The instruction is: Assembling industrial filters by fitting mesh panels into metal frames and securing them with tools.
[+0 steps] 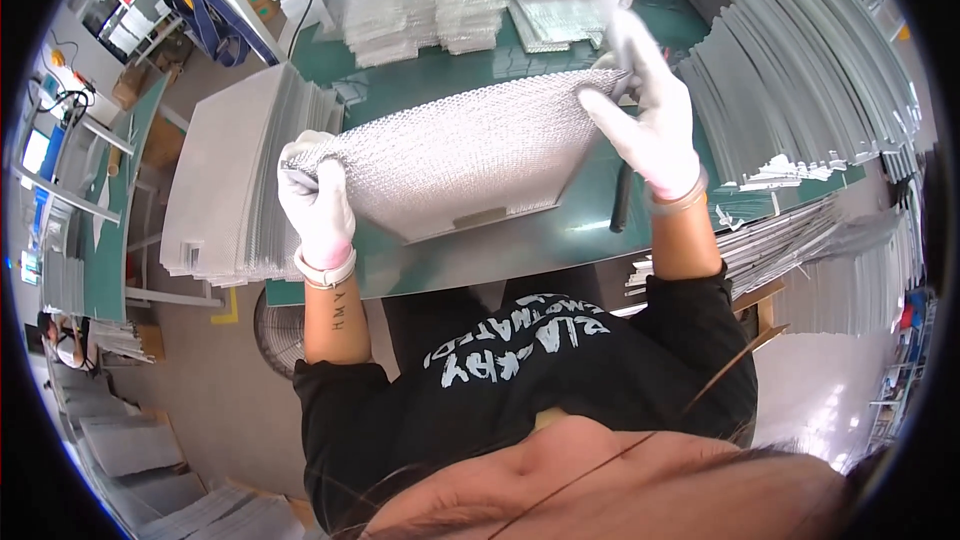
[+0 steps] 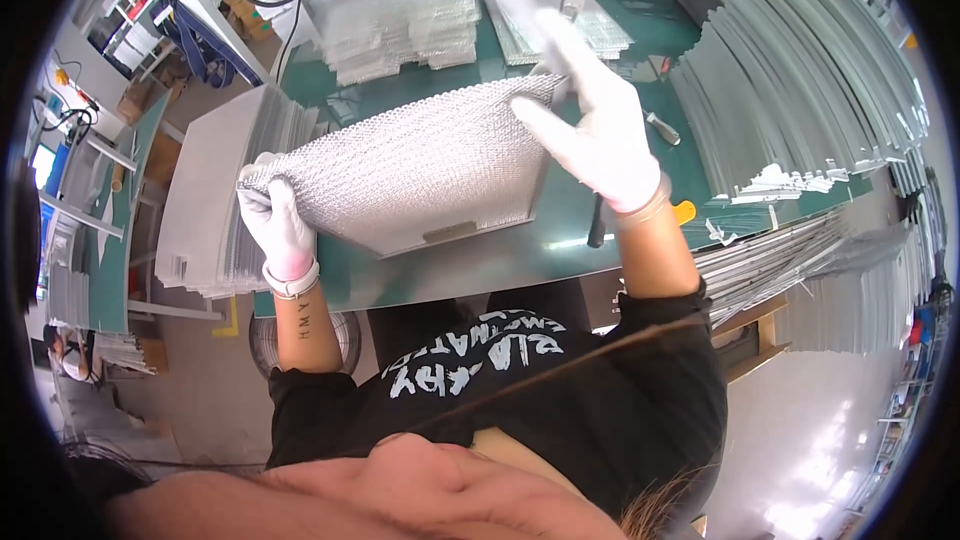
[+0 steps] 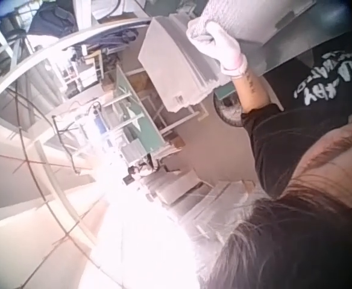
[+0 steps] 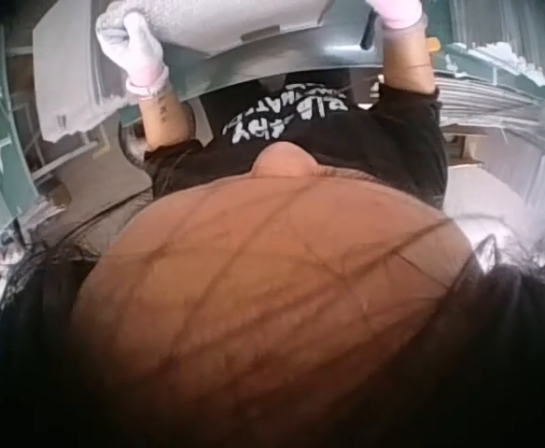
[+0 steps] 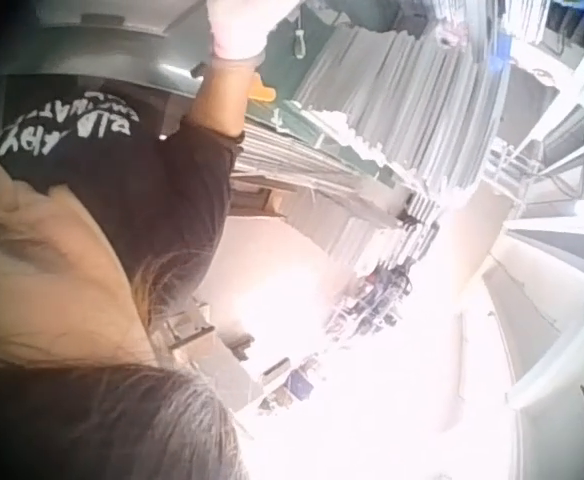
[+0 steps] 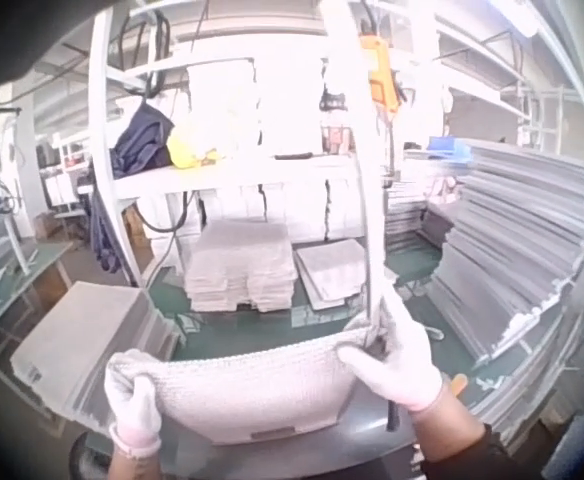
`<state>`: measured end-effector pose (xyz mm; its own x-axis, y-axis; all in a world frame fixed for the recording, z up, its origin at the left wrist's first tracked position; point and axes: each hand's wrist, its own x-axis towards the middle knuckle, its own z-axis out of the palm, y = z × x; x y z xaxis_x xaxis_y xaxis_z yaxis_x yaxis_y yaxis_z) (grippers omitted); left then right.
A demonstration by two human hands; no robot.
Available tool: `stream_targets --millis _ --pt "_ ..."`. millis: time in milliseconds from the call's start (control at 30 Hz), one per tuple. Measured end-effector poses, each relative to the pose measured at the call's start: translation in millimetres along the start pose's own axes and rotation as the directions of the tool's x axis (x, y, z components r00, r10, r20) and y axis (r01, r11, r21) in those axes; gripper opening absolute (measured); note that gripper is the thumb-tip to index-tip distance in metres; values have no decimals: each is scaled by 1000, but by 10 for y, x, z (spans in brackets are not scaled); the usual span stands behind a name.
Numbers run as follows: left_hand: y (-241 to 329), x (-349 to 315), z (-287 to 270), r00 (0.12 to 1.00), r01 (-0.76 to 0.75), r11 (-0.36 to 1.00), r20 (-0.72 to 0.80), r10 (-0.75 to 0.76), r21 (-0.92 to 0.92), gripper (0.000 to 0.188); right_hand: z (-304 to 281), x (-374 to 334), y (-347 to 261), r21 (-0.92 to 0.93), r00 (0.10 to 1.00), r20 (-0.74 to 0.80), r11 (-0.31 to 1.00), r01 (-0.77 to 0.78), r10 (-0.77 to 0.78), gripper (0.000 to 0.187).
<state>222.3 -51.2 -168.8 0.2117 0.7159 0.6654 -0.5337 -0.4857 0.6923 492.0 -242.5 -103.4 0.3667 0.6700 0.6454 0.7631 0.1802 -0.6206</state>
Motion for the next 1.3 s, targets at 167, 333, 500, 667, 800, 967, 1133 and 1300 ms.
stream_targets --millis 167,333,500,667,800,967,1133,1300 --pt "-1 -60 -7 999 35 998 -17 -34 55 16 -318 342 -150 -329 829 433 794 512 -355 48" --pt "93 -58 66 991 110 990 -87 -102 90 16 -415 599 -365 -189 632 649 715 674 -423 54" --pt "73 -58 8 998 -6 994 59 -1 112 16 -235 803 -428 107 550 689 817 567 -472 58" --pt "91 -102 16 999 46 998 -8 -45 42 21 -153 839 -611 105 489 740 798 593 -461 46" --pt "48 -122 -36 998 63 996 29 -64 58 30 -9 816 -733 82 498 747 804 589 -441 35" --pt "367 -32 -9 973 160 978 148 -179 132 25 273 781 -757 125 519 772 887 445 -369 41" --pt "309 -28 167 985 -136 982 -92 148 130 49 272 802 -823 195 428 772 816 544 -470 57" --pt "218 -11 169 943 -226 938 -185 278 262 58 340 807 -714 221 438 708 763 608 -554 58"
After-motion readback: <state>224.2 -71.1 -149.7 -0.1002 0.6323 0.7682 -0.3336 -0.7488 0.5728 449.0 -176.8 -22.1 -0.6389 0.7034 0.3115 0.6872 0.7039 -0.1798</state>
